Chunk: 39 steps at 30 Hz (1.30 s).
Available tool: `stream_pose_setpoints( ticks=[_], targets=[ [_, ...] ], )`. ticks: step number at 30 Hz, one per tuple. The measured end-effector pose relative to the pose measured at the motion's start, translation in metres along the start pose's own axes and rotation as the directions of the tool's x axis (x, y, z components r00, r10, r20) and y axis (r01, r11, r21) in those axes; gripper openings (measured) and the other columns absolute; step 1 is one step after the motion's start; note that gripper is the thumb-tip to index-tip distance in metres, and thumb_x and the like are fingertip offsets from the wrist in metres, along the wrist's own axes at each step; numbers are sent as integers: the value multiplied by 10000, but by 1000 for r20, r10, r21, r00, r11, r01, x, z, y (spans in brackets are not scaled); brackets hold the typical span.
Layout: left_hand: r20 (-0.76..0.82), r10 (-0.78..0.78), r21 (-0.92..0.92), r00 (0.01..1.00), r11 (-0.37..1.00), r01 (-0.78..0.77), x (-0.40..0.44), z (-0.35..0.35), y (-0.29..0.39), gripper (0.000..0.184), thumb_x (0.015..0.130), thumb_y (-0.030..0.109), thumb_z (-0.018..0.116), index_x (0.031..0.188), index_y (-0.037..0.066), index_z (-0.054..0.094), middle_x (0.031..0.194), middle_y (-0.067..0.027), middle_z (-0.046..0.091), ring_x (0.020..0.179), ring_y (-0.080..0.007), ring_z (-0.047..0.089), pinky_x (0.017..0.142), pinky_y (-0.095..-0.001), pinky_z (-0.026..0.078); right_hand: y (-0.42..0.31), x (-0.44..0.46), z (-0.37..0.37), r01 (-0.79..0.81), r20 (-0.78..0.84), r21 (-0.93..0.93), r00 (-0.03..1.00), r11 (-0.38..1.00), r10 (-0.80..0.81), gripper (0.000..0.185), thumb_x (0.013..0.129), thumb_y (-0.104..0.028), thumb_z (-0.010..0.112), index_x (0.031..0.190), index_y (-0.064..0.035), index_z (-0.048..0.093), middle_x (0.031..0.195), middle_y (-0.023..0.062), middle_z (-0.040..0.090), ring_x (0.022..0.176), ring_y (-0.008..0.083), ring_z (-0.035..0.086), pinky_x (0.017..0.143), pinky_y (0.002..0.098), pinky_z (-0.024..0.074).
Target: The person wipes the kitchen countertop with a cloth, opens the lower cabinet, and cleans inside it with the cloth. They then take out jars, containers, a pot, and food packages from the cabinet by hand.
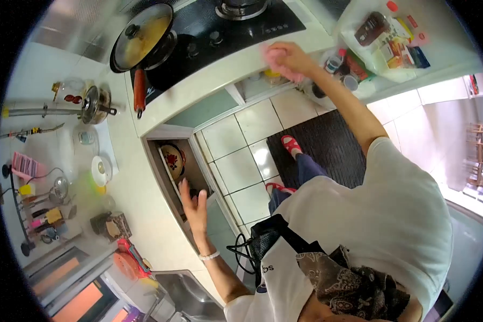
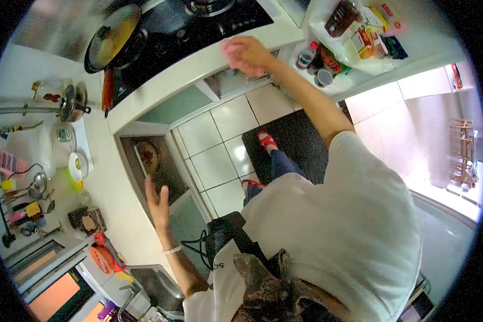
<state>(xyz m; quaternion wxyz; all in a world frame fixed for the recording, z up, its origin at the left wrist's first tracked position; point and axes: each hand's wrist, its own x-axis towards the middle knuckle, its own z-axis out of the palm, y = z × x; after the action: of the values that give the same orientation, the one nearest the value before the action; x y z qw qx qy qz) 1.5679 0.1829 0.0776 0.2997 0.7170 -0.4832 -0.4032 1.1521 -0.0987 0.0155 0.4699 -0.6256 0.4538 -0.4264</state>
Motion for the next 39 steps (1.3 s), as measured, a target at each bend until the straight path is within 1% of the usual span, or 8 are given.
stream_pose_setpoints(
  ticks=[6,10,16,18,24,27,32,39],
  targets=[
    [211,41,-671,977,732,114,109,141,101,713,892,593,400,1459,214,192,1455,-141,292,1355,-298,258,1062,-457,307,-61,-11,67,-415,527,339,827,844,195,349,860,-138,569,1193,-35,556,1283,113,522,1077,191,559,729,300,545],
    [180,158,-945,971,300,127,167,191,130,524,967,453,351,1363,109,362,1262,-100,496,1152,-232,492,968,-405,427,-50,-17,113,295,321,-65,911,953,-260,565,858,-122,560,1383,-65,359,1390,143,368,1303,282,330,1075,391,274],
    [153,-238,-882,959,405,241,185,217,125,309,982,327,401,1073,56,520,953,-54,596,878,-161,587,781,-312,500,-16,-6,81,132,311,-192,948,973,-67,748,809,-224,638,1424,-49,250,1439,219,260,1357,331,220,1108,401,191],
    [118,-223,-899,968,391,200,192,227,122,258,982,310,404,936,80,511,809,-33,568,721,-147,570,633,-292,494,-8,-3,75,-323,561,254,817,912,133,749,853,-295,604,1430,-21,212,1454,215,247,1348,298,262,1096,358,225],
    [75,-312,-854,947,470,223,210,241,150,314,966,354,448,849,76,535,751,-4,547,646,-104,531,545,-247,440,0,-7,79,-288,399,397,909,871,119,653,917,-251,523,1437,-62,177,1303,192,446,1200,240,456,976,319,385],
    [86,-257,-683,963,688,245,218,252,153,237,951,288,501,957,58,556,756,22,556,628,-44,508,497,-168,383,16,11,58,-464,423,541,871,701,250,508,915,-146,528,1360,-14,322,1258,72,480,1093,133,483,911,248,418],
    [-18,41,-158,999,986,-44,235,233,155,770,824,279,681,1406,28,242,1396,-164,249,1261,-276,310,1008,-352,341,33,63,12,-273,150,301,960,914,237,455,796,-4,582,1241,-30,492,1155,100,572,979,162,565,808,288,479],
    [-131,-102,808,986,565,166,282,170,90,976,703,559,697,1412,50,259,1402,-246,285,1291,-425,276,990,-655,240,22,172,11,317,-34,-627,901,712,-432,541,730,12,587,1249,-115,503,1273,135,452,1146,346,447,940,429,405]
  ],
)
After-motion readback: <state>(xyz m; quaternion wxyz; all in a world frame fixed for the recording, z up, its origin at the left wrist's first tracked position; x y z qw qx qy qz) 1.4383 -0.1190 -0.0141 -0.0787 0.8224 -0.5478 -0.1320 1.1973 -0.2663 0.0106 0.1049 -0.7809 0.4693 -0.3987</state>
